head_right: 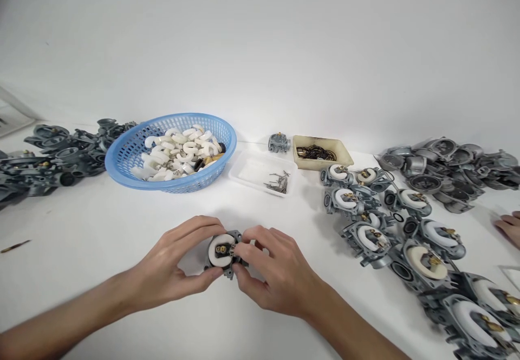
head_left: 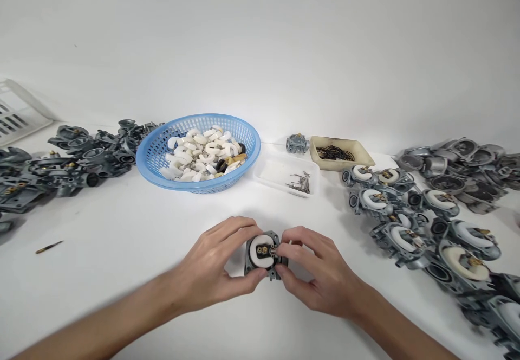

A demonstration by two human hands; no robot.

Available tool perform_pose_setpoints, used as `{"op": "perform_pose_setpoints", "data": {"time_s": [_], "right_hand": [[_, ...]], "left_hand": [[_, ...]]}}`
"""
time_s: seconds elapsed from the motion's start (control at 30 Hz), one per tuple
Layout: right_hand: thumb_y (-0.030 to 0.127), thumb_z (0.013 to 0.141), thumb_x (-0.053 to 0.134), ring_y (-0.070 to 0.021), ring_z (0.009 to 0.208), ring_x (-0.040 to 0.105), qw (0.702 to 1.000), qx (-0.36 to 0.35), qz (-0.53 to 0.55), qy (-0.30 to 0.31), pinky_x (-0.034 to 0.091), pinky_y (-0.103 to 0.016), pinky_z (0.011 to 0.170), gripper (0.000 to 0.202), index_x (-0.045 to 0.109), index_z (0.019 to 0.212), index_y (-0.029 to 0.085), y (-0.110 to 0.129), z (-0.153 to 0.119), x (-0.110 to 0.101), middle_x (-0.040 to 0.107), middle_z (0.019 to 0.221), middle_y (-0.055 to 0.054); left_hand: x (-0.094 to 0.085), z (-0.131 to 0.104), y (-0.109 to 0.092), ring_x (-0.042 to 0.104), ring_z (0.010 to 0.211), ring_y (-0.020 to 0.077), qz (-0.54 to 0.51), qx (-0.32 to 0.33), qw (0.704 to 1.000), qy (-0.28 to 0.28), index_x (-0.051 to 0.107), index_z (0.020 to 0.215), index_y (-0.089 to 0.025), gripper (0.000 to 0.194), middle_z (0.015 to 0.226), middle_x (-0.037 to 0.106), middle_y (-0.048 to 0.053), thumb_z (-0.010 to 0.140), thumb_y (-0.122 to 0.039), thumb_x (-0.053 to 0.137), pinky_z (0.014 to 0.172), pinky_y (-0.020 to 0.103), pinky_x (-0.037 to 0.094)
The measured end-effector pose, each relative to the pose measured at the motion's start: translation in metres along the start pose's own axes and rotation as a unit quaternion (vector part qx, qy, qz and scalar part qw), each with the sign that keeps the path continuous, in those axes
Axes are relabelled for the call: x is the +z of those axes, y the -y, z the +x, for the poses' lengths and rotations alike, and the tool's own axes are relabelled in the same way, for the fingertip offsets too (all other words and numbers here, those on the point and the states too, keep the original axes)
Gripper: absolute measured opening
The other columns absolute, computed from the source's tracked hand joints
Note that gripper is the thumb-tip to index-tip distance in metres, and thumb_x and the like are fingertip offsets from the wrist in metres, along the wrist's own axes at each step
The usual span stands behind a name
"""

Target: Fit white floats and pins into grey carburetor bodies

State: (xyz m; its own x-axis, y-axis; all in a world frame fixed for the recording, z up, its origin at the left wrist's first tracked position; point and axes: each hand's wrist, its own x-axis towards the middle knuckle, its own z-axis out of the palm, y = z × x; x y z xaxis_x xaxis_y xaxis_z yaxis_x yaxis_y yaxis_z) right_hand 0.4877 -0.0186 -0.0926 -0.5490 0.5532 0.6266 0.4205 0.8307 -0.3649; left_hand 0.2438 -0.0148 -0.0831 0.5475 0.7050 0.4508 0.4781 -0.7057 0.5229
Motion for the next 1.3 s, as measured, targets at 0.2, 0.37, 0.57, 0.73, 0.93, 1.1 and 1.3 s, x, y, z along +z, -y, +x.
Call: {"op": "perform_pose_setpoints", "data": {"time_s": [0.2, 0.37, 0.57, 0.73, 0.93, 1.1, 1.3], "right_hand": [[0.013, 0.092, 0.059, -0.0182, 0.078, 0.065, 1.0, -0.001, 0.009, -0.005, 0.056, -0.031, 0.064, 0.026, 0.057, 0.118, 0.019, 0.0, -0.0029, 0.0022, 0.067, 0.097, -0.009], [0.013, 0.092, 0.06, -0.017, 0.073, 0.062, 1.0, 0.002, 0.012, 0.011, 0.054, -0.03, 0.059, 0.019, 0.059, 0.11, 0.019, -0.0022, -0.0025, 0.0018, 0.065, 0.094, -0.008], [0.012, 0.092, 0.061, -0.0188, 0.08, 0.065, 1.0, -0.003, 0.016, 0.003, 0.056, -0.032, 0.065, 0.027, 0.057, 0.117, 0.017, -0.0018, -0.0032, 0.0024, 0.067, 0.098, -0.009], [0.013, 0.092, 0.06, -0.0178, 0.076, 0.063, 1.0, -0.001, 0.011, 0.006, 0.054, -0.03, 0.062, 0.022, 0.058, 0.113, 0.018, -0.0009, -0.0029, 0.0022, 0.066, 0.096, -0.008], [0.011, 0.091, 0.06, -0.0173, 0.075, 0.061, 1.0, 0.002, 0.025, 0.006, 0.052, -0.03, 0.061, 0.023, 0.057, 0.114, 0.018, -0.0031, -0.0019, 0.0032, 0.065, 0.095, -0.008], [0.012, 0.092, 0.06, -0.0167, 0.074, 0.059, 1.0, 0.007, 0.025, 0.017, 0.05, -0.029, 0.059, 0.017, 0.059, 0.107, 0.018, -0.0036, -0.0033, 0.0028, 0.063, 0.094, -0.008], [0.012, 0.092, 0.061, -0.0146, 0.069, 0.056, 1.0, -0.002, 0.013, 0.015, 0.049, -0.029, 0.059, 0.016, 0.061, 0.108, 0.018, -0.0024, -0.0032, 0.0026, 0.062, 0.094, -0.008]], "left_hand": [[-0.0007, -0.0013, 0.0011, 0.069, 0.104, 0.0242, 0.007, 0.002, 1.0, -0.016, 0.062, 0.124, -0.019, 0.038, 0.115, 0.069, 0.011, 0.088, -0.026, 0.072, 0.089, 0.034, 0.061], [0.0004, -0.0027, 0.0009, 0.068, 0.103, 0.025, -0.001, 0.007, 1.0, -0.005, 0.06, 0.126, -0.019, 0.042, 0.115, 0.069, 0.012, 0.087, -0.027, 0.074, 0.089, 0.037, 0.06], [0.0018, -0.0037, 0.0028, 0.067, 0.105, 0.0238, -0.015, 0.002, 1.0, 0.002, 0.059, 0.127, -0.02, 0.04, 0.117, 0.068, 0.011, 0.09, -0.026, 0.074, 0.09, 0.035, 0.059], [0.0031, -0.0036, 0.0044, 0.066, 0.106, 0.0222, -0.033, -0.003, 0.999, 0.0, 0.058, 0.126, -0.021, 0.039, 0.118, 0.067, 0.01, 0.092, -0.028, 0.074, 0.091, 0.033, 0.057], [0.0038, -0.0053, 0.0023, 0.065, 0.11, 0.0204, -0.049, -0.027, 0.998, 0.012, 0.058, 0.125, -0.022, 0.038, 0.121, 0.066, 0.008, 0.093, -0.031, 0.074, 0.095, 0.03, 0.054], [0.0042, -0.0067, 0.0009, 0.066, 0.107, 0.0204, -0.056, -0.037, 0.998, 0.009, 0.059, 0.124, -0.022, 0.036, 0.12, 0.066, 0.008, 0.092, -0.031, 0.074, 0.093, 0.029, 0.055], [0.0044, -0.0052, 0.0024, 0.065, 0.108, 0.0204, -0.062, -0.04, 0.997, 0.009, 0.059, 0.124, -0.023, 0.037, 0.12, 0.065, 0.008, 0.091, -0.029, 0.075, 0.095, 0.03, 0.054]]}}
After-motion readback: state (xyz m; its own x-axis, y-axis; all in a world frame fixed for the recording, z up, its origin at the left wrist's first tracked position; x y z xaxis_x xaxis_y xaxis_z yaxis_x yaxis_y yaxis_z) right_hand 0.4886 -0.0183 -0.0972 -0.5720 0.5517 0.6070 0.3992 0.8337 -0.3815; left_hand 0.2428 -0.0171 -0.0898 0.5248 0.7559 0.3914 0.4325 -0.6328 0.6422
